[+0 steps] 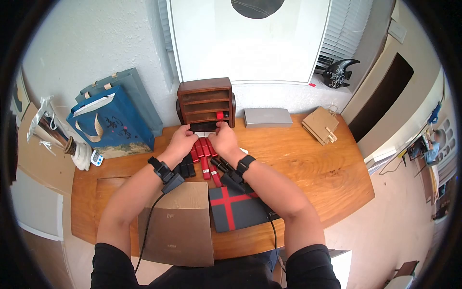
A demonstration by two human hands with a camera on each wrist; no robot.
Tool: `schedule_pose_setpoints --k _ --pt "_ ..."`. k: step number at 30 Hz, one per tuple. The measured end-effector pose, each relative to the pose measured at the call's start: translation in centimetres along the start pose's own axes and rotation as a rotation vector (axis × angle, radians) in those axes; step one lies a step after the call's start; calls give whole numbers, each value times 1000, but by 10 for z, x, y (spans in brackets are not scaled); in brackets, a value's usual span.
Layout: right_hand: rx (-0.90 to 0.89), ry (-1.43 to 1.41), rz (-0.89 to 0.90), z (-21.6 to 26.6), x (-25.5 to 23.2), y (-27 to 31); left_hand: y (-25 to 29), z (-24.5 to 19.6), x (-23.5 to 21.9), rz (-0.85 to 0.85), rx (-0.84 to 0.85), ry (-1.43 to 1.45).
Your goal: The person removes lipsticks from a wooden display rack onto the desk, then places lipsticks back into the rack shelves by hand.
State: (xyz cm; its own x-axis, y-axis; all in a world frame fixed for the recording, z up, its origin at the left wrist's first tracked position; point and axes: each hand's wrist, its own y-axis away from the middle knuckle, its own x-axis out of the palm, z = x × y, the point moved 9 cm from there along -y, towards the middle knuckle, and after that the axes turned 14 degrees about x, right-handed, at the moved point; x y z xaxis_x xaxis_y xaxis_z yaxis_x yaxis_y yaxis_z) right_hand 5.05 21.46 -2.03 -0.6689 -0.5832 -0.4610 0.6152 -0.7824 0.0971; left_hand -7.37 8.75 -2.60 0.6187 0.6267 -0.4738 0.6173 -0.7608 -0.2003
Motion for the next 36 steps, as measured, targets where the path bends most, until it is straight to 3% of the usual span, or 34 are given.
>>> schedule_pose_setpoints --k 2,8,15,17,21,27,30,33,35,36 --pt "7 70 -89 8 -1 9 1 0 1 -3 -4 8" --pt "31 78 -133 9 5 13 4 -2 1 -33 24 6" --pt "31 5 -20 -2 8 4 1 3 4 -9 37 80" --pt "97 -153 18 -13 11 -4 2 7 1 -45 2 61" --pt "69 -85 -3 -11 16 -4 3 4 3 -32 2 71" --pt "160 -293 34 -19 30 -10 7 -3 1 -71 -15 90" --pt "178 -321 26 -23 29 -1 9 -1 5 -30 16 330" --pt "132 -353 9 -24 23 1 10 14 -8 -111 -19 283" --pt "204 -340 -70 -28 13 1 19 12 -9 -121 -228 461" --pt "196 -341 -73 -27 10 -4 15 9 -10 -122 -220 461"
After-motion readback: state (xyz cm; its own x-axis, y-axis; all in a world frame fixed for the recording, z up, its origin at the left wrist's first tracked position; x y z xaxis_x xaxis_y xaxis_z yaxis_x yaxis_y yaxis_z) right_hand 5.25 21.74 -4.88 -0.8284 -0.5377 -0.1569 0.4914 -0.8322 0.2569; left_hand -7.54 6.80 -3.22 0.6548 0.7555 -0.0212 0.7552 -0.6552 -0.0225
